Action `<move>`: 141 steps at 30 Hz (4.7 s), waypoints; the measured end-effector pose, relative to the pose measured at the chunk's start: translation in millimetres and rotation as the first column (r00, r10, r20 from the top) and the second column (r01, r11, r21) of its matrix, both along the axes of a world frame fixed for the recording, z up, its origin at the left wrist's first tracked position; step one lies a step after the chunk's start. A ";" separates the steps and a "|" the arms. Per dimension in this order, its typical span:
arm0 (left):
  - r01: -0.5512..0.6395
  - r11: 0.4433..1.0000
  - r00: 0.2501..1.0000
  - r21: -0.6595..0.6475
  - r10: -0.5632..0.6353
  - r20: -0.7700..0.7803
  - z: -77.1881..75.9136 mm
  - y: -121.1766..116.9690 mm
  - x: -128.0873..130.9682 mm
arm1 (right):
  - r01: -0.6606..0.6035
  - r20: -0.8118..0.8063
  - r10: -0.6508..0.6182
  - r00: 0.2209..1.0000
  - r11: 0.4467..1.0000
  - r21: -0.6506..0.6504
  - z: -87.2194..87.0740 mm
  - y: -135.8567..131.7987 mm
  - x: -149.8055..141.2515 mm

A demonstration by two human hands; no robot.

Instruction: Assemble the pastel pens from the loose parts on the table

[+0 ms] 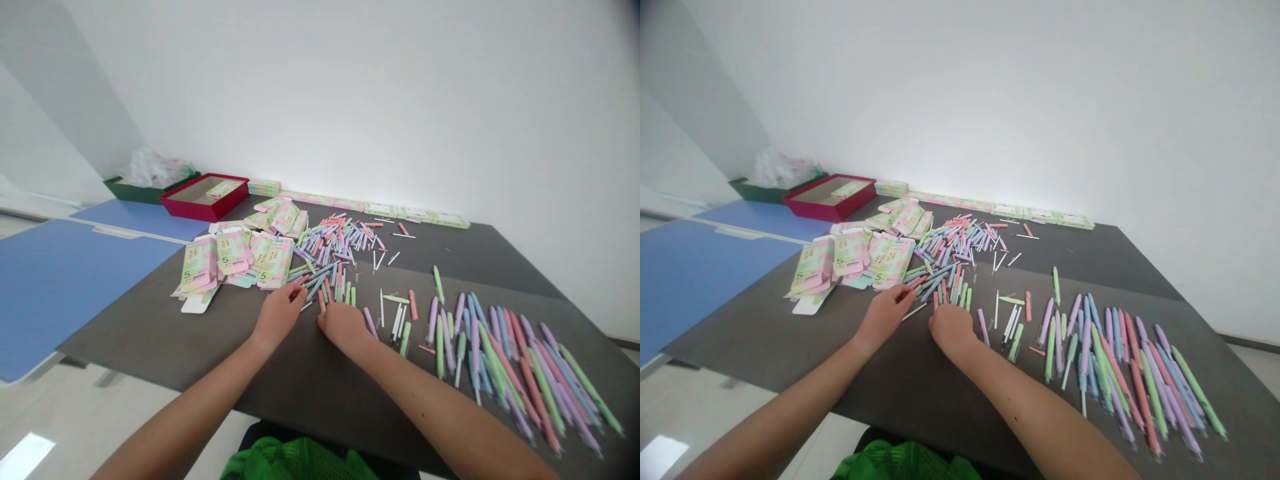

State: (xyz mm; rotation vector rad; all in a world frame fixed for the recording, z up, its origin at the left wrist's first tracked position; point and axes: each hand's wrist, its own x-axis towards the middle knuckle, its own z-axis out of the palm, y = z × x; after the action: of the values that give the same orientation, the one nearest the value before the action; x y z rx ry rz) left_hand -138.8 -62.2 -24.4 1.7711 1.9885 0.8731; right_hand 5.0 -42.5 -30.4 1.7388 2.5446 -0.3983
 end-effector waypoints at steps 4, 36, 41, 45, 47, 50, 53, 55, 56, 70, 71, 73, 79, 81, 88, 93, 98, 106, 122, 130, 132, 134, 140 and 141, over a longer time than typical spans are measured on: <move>0.046 0.997 0.996 -0.060 -0.041 0.075 -0.3 -12.8 0.0 | 0.019 -0.044 -0.019 0.999 1.000 0.006 2.5 -7.6 17.1; 0.503 0.670 0.805 0.546 -0.593 -0.013 60.6 -70.9 69.2 | -0.066 -0.553 0.487 0.676 0.788 0.612 36.1 -71.1 100.7; 0.510 0.669 0.798 0.541 -0.602 -0.008 61.2 -71.1 74.5 | -0.061 -0.573 0.479 0.664 0.799 0.598 34.8 -72.2 105.2; 0.499 0.693 0.786 0.520 -0.615 0.066 62.5 -69.6 78.3 | -0.071 -0.598 0.474 0.646 0.818 0.571 34.9 -70.5 106.7; 0.435 0.779 0.785 0.452 -0.574 0.234 62.8 -66.5 79.3 | -0.067 -0.639 0.447 0.626 0.847 0.527 34.1 -69.5 107.7; 0.271 0.930 0.698 0.249 -0.368 0.614 61.0 -58.2 79.5 | -0.030 -0.748 0.324 0.579 0.926 0.377 30.8 -69.6 110.0; 0.193 0.978 0.501 0.077 -0.165 0.849 57.3 -49.5 79.6 | -0.015 -0.839 0.158 0.521 0.984 0.175 26.1 -72.2 111.7; 0.186 0.982 0.406 0.017 -0.093 0.909 55.0 -46.2 80.6 | -0.015 -0.866 0.074 0.495 0.997 0.077 23.9 -74.4 111.3; 0.184 0.983 0.375 -0.001 -0.069 0.924 54.1 -45.6 81.6 | -0.017 -0.868 0.050 0.494 0.999 0.047 23.5 -75.2 110.3; 0.216 0.975 0.427 -0.044 -0.053 0.903 43.0 -44.7 83.4 | 0.061 -0.816 -0.022 0.577 0.998 0.015 20.4 -76.9 103.0; 0.230 0.972 0.439 -0.051 -0.057 0.897 41.4 -45.0 84.0 | 0.077 -0.821 -0.037 0.570 0.997 0.009 19.7 -74.6 104.7; 0.271 0.960 0.470 -0.064 -0.074 0.880 36.7 -47.1 86.9 | 0.100 -0.822 -0.092 0.561 0.994 -0.042 19.9 -69.0 106.6; 0.382 0.921 0.636 -0.078 -0.200 0.745 17.1 -46.1 91.9 | -0.038 -0.757 -0.109 0.644 0.984 -0.174 18.5 -53.5 105.2; 0.372 0.925 0.769 -0.074 -0.263 0.582 12.3 -34.2 83.1 | 0.022 -0.705 -0.108 0.701 0.991 -0.130 11.4 -48.1 108.9; 0.116 0.993 0.983 -0.031 -0.119 -0.138 -0.1 40.9 22.2 | 0.278 -0.845 -0.340 0.412 0.931 -0.239 -14.9 -33.2 126.7; 0.270 0.953 0.880 -0.138 -0.302 -0.366 -7.4 68.7 24.2 | 0.309 -0.870 -0.393 0.299 0.902 -0.302 -13.1 -35.1 129.8; 0.315 0.930 0.820 -0.191 -0.368 -0.439 -9.7 91.4 53.0 | 0.280 -0.867 -0.354 0.351 0.923 -0.264 -15.2 -34.4 132.9; 0.147 0.925 0.769 -0.351 -0.330 -0.547 -10.2 132.0 83.0 | 0.297 -0.868 -0.365 0.337 0.916 -0.270 -20.9 -30.5 132.8; 0.209 0.929 0.934 -0.304 -0.282 -0.219 5.9 125.8 90.0 | 0.284 -0.886 -0.326 0.329 0.929 -0.237 -20.7 -27.7 131.8; 0.290 0.956 0.759 0.037 -0.253 0.600 21.4 53.5 96.3 | 0.228 -0.818 -0.243 0.521 0.963 -0.141 -15.1 -37.7 123.1; 0.263 0.962 0.699 0.069 -0.239 0.674 22.1 45.4 98.7 | 0.212 -0.806 -0.229 0.546 0.968 -0.131 -14.6 -38.8 121.5; 0.246 0.966 0.691 0.079 -0.232 0.685 23.4 42.6 100.0 | 0.199 -0.806 -0.216 0.551 0.972 -0.125 -14.2 -39.1 120.6; 0.228 0.970 0.764 0.087 -0.233 0.601 23.9 39.1 105.3 | 0.201 -0.804 -0.206 0.557 0.973 -0.111 -13.3 -37.9 120.1; 0.243 0.966 0.780 0.084 -0.246 0.575 23.2 36.4 106.9 | 0.212 -0.807 -0.213 0.550 0.971 -0.112 -13.4 -37.8 120.1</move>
State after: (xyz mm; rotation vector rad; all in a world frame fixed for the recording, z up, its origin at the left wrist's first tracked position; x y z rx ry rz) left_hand -32.0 -25.8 -1.2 1.4726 1.3259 1.1575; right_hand 125.1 -80.3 -43.8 2.2475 2.7896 -1.5709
